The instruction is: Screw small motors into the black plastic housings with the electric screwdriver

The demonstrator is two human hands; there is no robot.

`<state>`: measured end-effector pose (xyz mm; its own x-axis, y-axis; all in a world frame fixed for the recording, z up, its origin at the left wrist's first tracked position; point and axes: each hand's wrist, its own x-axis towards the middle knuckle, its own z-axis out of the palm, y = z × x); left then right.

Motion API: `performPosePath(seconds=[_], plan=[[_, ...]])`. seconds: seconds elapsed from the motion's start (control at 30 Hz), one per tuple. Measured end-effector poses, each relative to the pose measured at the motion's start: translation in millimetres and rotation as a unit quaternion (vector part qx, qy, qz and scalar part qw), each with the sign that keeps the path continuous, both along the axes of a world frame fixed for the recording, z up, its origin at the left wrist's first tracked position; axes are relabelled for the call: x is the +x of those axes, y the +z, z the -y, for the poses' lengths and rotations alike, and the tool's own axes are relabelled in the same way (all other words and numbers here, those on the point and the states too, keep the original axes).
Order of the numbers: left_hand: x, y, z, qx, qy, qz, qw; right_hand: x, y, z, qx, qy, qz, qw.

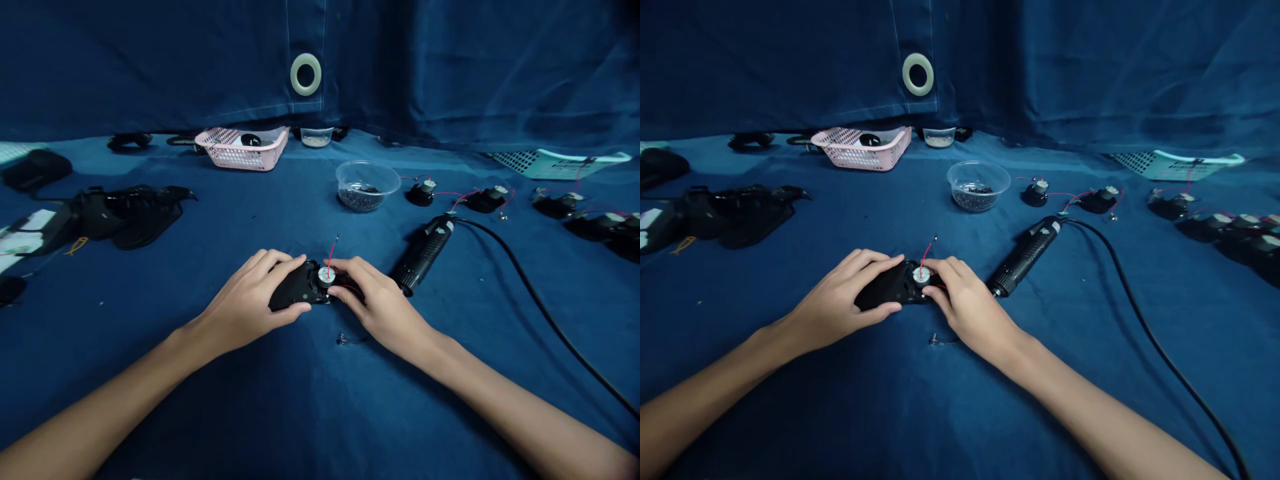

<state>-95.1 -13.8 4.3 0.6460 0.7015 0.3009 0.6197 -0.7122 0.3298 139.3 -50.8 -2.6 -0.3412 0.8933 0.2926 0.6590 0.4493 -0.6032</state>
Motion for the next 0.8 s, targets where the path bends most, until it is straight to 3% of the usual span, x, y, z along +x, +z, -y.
performPosePath(seconds=[0.17,0.43,0.8], plan=[[0.8,-1.8,-3.9,0.008,-0.018,-0.017,1.000,0.3,0.8,0.1,-0.004,0.003,0.002,1.000],[0.6,-1.9,-5.0,0.032,-0.033,0.029,0.999,0.3,0.6,0.0,-0.002,0.005,0.003,1.000],[-3.9,1.0,-3.1,0.112,-0.080,0.029,0.990,1.2,0.3,-0.2,-0.006,0.005,0.004,1.000]])
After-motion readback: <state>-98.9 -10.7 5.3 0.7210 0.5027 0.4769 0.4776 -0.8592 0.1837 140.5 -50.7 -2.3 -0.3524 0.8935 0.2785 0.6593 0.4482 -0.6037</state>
